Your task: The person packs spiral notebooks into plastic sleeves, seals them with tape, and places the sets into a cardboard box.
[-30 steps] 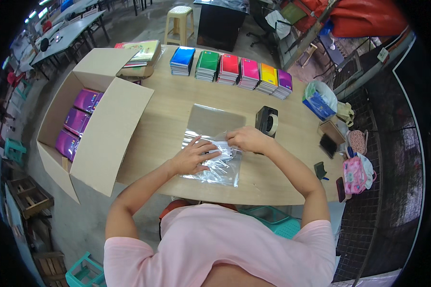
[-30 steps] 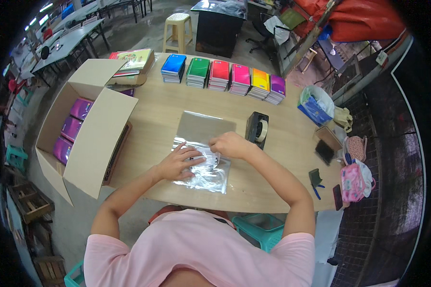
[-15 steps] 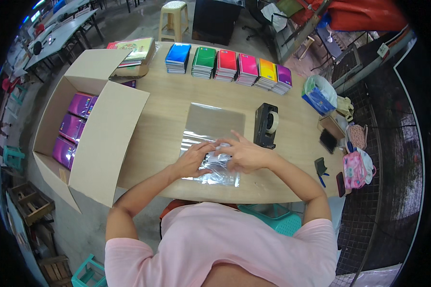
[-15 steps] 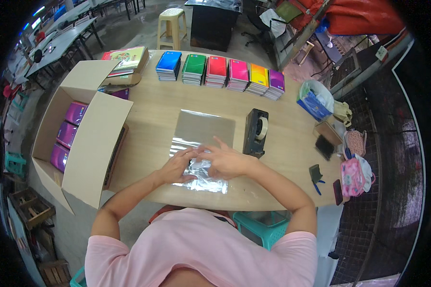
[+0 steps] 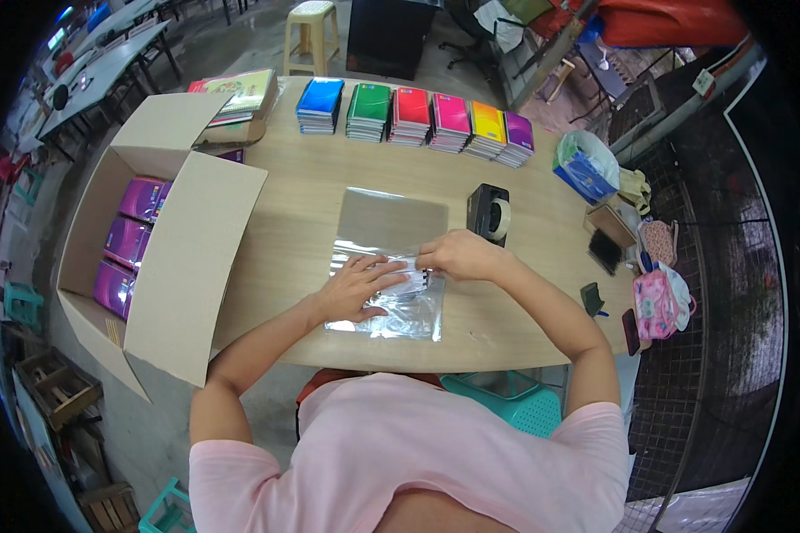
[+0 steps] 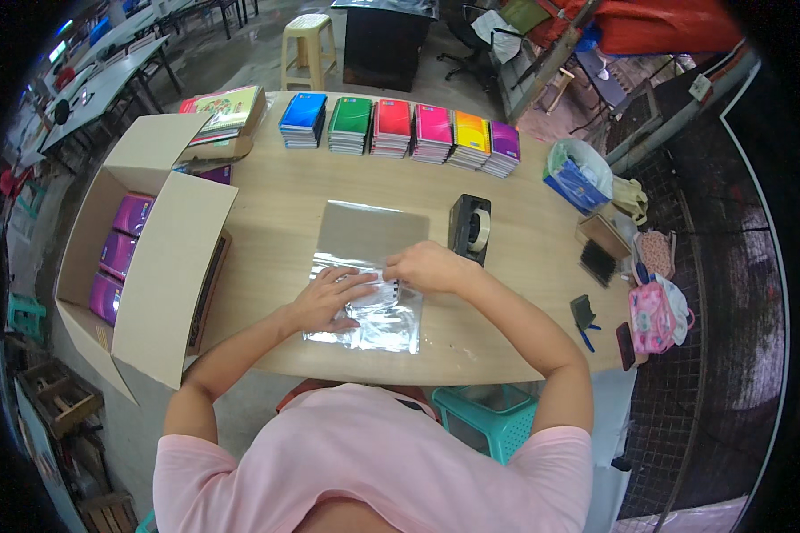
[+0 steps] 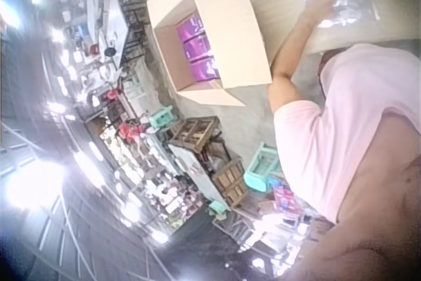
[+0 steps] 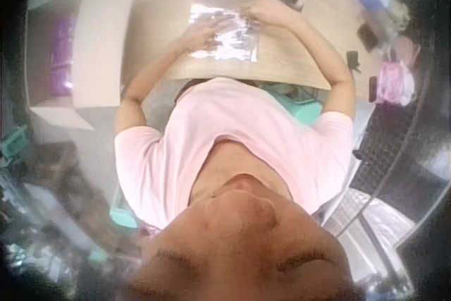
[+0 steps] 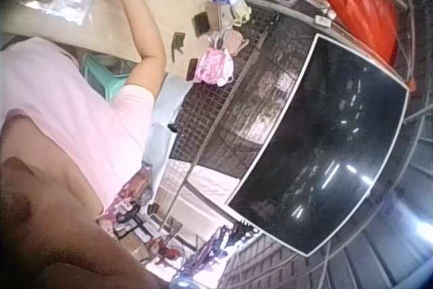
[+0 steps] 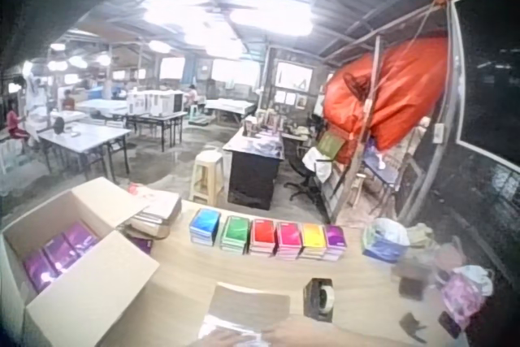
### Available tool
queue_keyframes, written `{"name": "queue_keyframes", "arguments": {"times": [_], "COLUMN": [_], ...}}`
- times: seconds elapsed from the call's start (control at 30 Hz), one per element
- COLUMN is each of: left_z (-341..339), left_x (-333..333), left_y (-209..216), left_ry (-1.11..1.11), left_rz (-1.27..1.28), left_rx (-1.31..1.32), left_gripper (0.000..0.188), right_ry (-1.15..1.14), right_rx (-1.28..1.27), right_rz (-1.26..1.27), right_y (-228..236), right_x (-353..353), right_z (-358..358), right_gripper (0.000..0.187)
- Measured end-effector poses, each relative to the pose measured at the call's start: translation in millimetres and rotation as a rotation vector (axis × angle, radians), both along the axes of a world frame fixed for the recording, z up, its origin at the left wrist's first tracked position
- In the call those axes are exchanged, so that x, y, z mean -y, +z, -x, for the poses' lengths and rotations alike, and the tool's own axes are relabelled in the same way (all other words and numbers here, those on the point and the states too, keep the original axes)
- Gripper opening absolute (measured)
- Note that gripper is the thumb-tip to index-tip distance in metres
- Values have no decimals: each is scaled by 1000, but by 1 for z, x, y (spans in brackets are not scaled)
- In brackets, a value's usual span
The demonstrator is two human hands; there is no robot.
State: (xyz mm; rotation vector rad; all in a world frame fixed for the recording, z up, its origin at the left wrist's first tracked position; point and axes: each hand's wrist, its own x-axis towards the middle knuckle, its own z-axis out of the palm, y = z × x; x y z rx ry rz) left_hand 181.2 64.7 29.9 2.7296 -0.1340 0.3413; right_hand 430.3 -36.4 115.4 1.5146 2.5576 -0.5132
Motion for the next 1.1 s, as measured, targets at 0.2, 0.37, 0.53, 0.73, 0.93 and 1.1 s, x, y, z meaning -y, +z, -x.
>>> {"name": "queue_keyframes", "arguments": {"times": [0.2, 0.37, 0.53, 0.73, 0.93, 1.1], "left_z": [1, 2, 0, -2, -7, -10], "left_x": [0, -1, 2, -6, -7, -9], "left_y": [15, -4, 12, 15, 21, 9], "left_ry": [-24, 51, 7, -37, -67, -99], "left_rz": [-58, 97, -65, -121, -79, 0], "left_rx": [-97, -120, -138, -95, -128, -168], "left_gripper": [78, 81, 87, 85, 89, 85], "right_ry": [1, 272, -43, -12, -1, -52], "right_rx": [31, -568, -101, 75, -405, -553], "right_rz": [14, 186, -15, 64, -143, -296], "right_y": [27, 44, 56, 1, -17, -43], "right_x": [11, 17, 19, -5, -15, -20], "right_z": [29, 37, 16, 1, 10, 30], "right_gripper": [12, 11, 28, 14, 11, 12]}}
